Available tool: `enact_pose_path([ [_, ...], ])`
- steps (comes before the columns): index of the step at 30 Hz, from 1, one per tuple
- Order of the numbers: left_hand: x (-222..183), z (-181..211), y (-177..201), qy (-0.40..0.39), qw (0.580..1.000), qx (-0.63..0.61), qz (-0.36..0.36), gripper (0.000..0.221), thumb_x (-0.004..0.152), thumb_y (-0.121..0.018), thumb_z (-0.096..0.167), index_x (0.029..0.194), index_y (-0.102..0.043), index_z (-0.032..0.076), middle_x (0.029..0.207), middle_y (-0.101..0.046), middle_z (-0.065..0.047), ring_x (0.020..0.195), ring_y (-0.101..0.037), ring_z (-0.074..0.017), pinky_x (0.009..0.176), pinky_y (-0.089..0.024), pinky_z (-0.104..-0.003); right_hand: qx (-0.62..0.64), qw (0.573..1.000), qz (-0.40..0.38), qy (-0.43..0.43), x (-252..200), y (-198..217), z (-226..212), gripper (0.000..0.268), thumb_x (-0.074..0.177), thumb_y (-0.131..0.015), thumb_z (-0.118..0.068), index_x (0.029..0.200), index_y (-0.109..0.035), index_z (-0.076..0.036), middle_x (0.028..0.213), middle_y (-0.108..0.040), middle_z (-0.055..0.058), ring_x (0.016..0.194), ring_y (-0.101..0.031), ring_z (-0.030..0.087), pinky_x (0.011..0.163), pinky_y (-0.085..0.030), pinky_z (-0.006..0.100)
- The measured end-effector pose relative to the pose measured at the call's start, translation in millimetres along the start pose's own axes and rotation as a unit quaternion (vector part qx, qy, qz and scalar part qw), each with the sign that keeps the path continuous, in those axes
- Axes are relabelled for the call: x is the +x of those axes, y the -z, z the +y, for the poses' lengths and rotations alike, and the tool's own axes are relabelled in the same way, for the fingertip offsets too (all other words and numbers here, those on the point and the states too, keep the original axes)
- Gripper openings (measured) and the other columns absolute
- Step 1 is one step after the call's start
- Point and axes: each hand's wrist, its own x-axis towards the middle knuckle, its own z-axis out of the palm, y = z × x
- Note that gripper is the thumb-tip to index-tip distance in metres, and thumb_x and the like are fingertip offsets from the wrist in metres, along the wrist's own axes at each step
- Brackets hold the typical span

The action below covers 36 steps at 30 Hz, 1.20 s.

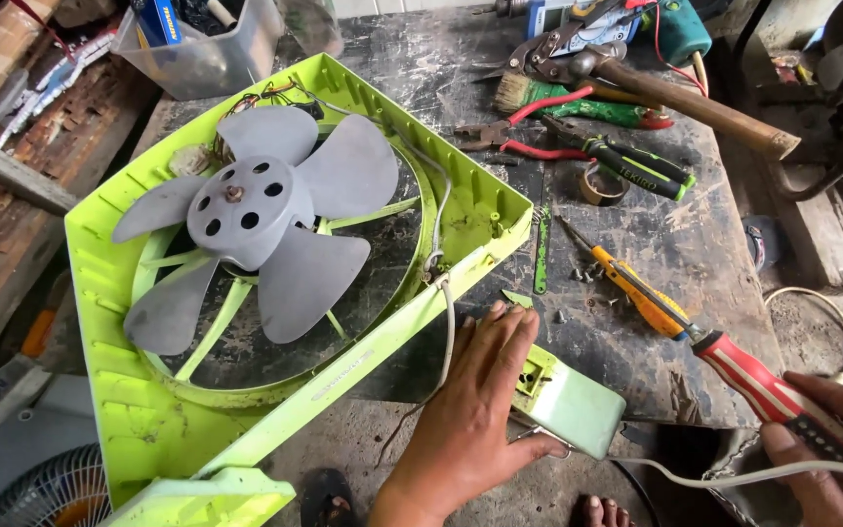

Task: Disassembling and reassembling a portable fan for repair, including removing the blades and working on the motor housing with a screwdriver.

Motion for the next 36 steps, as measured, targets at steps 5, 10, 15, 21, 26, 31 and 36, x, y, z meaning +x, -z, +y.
enact_pose_path([
  [5,-1,3,6,0.002,0.998,-0.048,0.035,0.093,0.092,-0.046,0.067,0.153,-0.029,-0.001,0.162,-0.032,-0.025,0.152,-0.027,-0.0407,0.123,-0.024,-0.055,-0.013,1.0,0.0,0.004,-1,1,-7,0.048,0.094,-0.067,-0.006,0.14,-0.065,0.008,0.123,-0.056,0.022,0.115,-0.053,0.029,0.106,-0.039,0.034],
  [10,1,2,4,-0.021,0.988,-0.109,0.103,0.05,0.108,-0.034,0.041,0.125,-0.055,-0.001,0.148,-0.053,-0.023,0.148,-0.041,-0.0407,0.121,-0.031,-0.055,-0.075,0.996,-0.008,0.038,3,8,-24,0.049,0.09,-0.07,-0.009,0.135,-0.07,0.009,0.113,-0.061,0.024,0.104,-0.057,0.032,0.097,-0.04,0.036],
  [15,2,3,4,0.004,0.985,-0.12,0.125,0.026,0.095,-0.048,0.006,0.121,-0.049,0.001,0.148,-0.051,-0.027,0.148,-0.043,-0.0429,0.117,-0.043,-0.05,-0.068,0.997,-0.023,-0.009,1,12,-49,0.049,0.088,-0.069,-0.01,0.135,-0.069,0.005,0.106,-0.062,0.02,0.099,-0.058,0.032,0.092,-0.041,0.038],
  [21,2,1,1,-0.018,0.985,-0.101,0.142,0.02,0.093,-0.051,0.005,0.112,-0.057,0.003,0.146,-0.055,-0.025,0.148,-0.043,-0.0436,0.12,-0.039,-0.056,-0.06,0.998,-0.013,0.001,1,13,-47,0.046,0.089,-0.07,-0.009,0.133,-0.07,0.004,0.108,-0.062,0.02,0.102,-0.058,0.031,0.095,-0.04,0.038],
  [26,2,-5,12,0.018,0.999,-0.033,0.012,0.054,0.082,-0.082,0.026,0.126,-0.054,0.011,0.163,-0.036,-0.016,0.155,-0.025,-0.0397,0.122,-0.024,-0.06,-0.042,0.999,0.008,-0.014,13,4,-42,0.041,0.096,-0.071,-0.008,0.135,-0.068,0.004,0.109,-0.063,0.019,0.097,-0.059,0.03,0.089,-0.043,0.038],
  [31,3,-15,7,0.014,1.0,-0.004,0.002,0.058,0.084,-0.083,0.02,0.13,-0.048,0.013,0.165,-0.037,-0.016,0.155,-0.024,-0.0411,0.12,-0.026,-0.062,-0.111,0.993,-0.025,0.033,57,-3,-37,0.043,0.093,-0.072,-0.018,0.133,-0.067,-0.002,0.111,-0.066,0.022,0.108,-0.062,0.041,0.093,-0.044,0.048],
  [36,13,-23,-8,0.015,0.995,-0.001,0.103,0.028,0.098,-0.062,0.023,0.123,-0.062,0.009,0.122,-0.071,-0.012,0.117,-0.063,-0.0304,0.106,-0.051,-0.048,-0.195,0.975,-0.077,0.07,96,-20,-55,0.04,0.097,-0.067,-0.032,0.129,-0.067,-0.009,0.106,-0.068,0.015,0.092,-0.068,0.039,0.071,-0.051,0.055],
])
